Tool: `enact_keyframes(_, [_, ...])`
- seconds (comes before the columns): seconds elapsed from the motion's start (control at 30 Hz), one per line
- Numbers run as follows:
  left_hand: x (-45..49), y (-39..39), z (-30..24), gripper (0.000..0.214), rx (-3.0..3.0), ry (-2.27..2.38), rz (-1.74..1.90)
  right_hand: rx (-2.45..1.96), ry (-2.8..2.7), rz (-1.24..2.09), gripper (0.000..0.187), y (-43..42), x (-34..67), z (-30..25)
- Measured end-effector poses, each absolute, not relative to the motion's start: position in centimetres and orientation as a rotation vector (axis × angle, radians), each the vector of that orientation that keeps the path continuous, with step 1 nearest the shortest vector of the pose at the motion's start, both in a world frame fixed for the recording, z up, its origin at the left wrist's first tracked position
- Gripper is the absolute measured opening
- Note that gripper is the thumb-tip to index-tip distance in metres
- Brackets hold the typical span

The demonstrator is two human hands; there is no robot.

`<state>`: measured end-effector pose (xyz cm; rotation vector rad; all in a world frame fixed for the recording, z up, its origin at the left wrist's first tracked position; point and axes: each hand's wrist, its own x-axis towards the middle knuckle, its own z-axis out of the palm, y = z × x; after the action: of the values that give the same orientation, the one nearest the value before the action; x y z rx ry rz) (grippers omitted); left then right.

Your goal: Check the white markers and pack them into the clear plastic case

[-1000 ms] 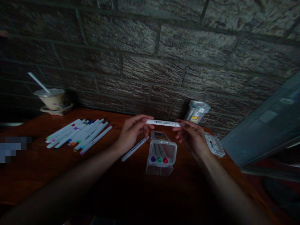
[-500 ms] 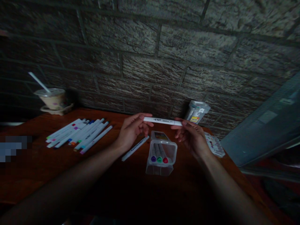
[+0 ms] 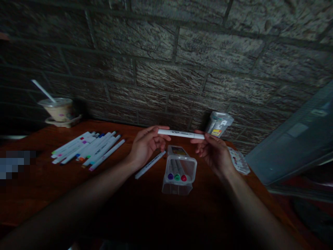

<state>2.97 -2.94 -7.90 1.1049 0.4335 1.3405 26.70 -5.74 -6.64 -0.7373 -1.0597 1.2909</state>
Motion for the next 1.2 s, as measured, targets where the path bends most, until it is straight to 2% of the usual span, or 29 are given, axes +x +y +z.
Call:
enact_keyframes(0.33, [2.9, -3.0, -7.7, 0.034, 1.094, 0.432, 1.324, -0.775, -1.072, 1.263, 0.025, -5.6, 26.8, -6.9])
enact_keyframes(1.2, [3.2, -2.5, -9.1, 0.019, 1.579, 0.784, 1.396, -0.921, -1.262, 0.938, 0.022, -5.2, 26.1, -8.2])
